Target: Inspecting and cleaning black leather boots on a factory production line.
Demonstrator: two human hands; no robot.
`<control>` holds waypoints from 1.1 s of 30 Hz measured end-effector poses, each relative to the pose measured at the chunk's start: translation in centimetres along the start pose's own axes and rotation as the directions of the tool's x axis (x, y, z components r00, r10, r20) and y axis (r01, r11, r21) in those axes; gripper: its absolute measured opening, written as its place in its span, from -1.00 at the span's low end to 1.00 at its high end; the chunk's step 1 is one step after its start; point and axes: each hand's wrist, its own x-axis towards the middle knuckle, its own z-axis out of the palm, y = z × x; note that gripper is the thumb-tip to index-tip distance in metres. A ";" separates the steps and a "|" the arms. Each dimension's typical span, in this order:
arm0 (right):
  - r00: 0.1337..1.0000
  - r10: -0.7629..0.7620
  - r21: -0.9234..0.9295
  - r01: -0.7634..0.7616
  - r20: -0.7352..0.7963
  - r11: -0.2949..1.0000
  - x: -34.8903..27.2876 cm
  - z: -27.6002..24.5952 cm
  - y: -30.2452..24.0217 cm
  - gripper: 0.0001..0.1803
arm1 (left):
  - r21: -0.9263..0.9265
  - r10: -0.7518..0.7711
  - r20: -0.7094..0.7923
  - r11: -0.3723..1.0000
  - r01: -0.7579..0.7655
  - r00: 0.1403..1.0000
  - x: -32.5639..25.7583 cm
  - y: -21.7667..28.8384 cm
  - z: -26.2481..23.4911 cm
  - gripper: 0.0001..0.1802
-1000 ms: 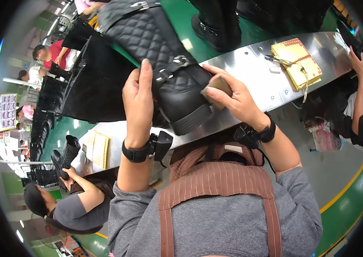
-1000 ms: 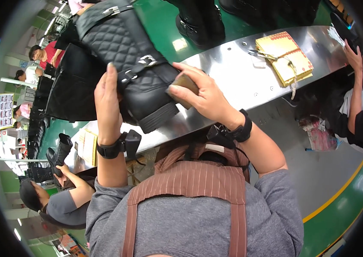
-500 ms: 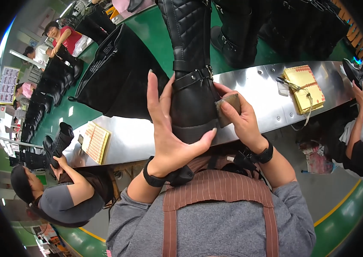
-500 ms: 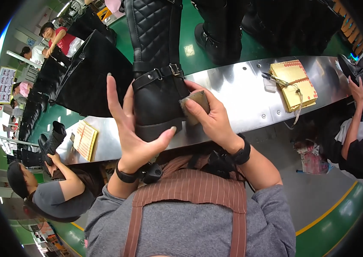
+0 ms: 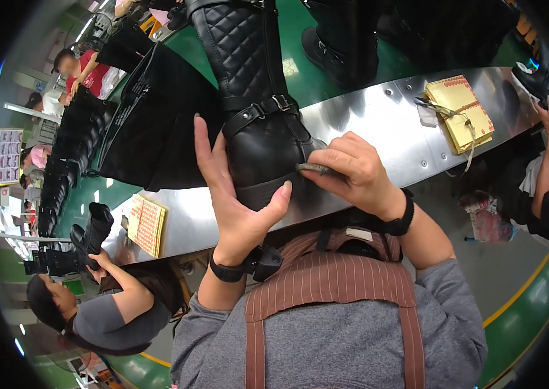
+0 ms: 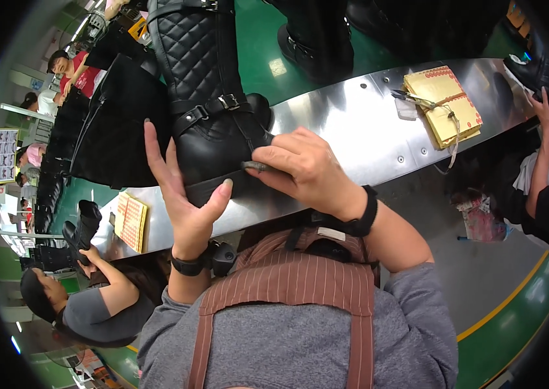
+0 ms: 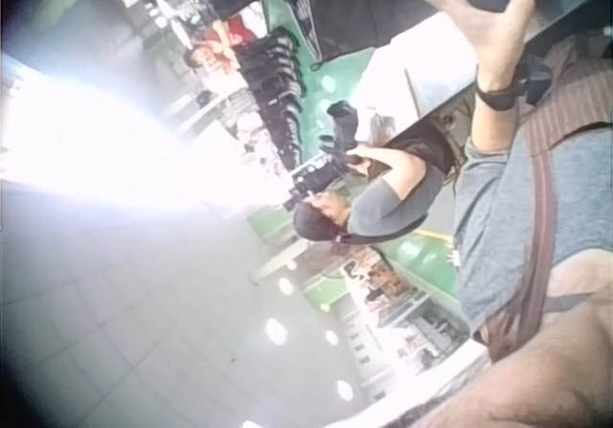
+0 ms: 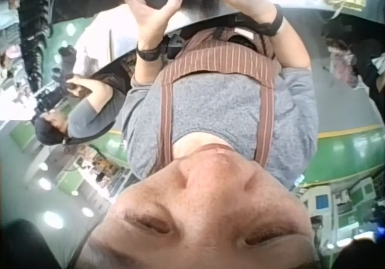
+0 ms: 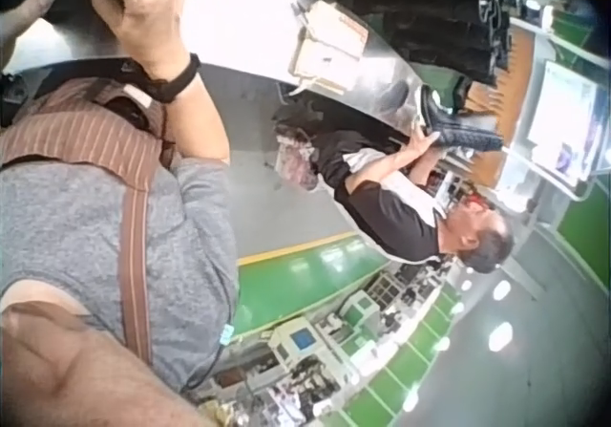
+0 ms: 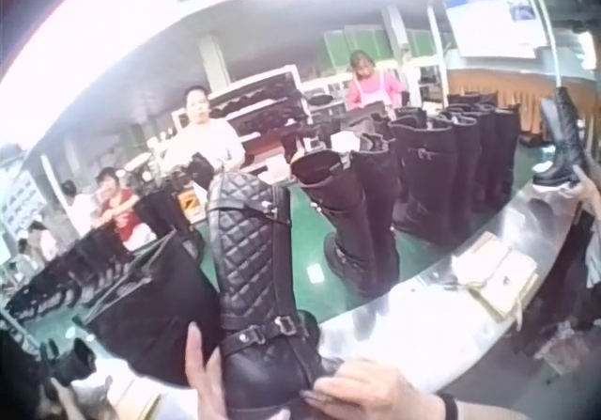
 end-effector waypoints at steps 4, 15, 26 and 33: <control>0.997 0.008 -0.077 -0.002 0.079 0.997 0.1 -1.0 0.2 -0.72 | 0.025 0.018 -0.017 1.000 -0.017 1.000 0.3 0.4 0.4 0.31; 0.997 -0.033 -0.114 0.041 0.076 0.993 0.4 -0.8 -0.5 -0.74 | 0.098 0.004 -0.002 0.995 -0.003 1.000 0.7 0.6 0.3 0.32; 0.995 0.006 -0.125 -0.019 -0.097 0.992 0.2 -1.0 0.4 -0.70 | 0.082 -0.028 -0.059 0.996 0.033 0.998 0.8 0.5 0.2 0.33; 0.993 0.029 -0.139 -0.012 0.118 0.990 0.3 -0.7 0.3 -0.80 | 0.029 -0.050 -0.054 0.998 0.052 0.997 0.5 0.2 -0.4 0.33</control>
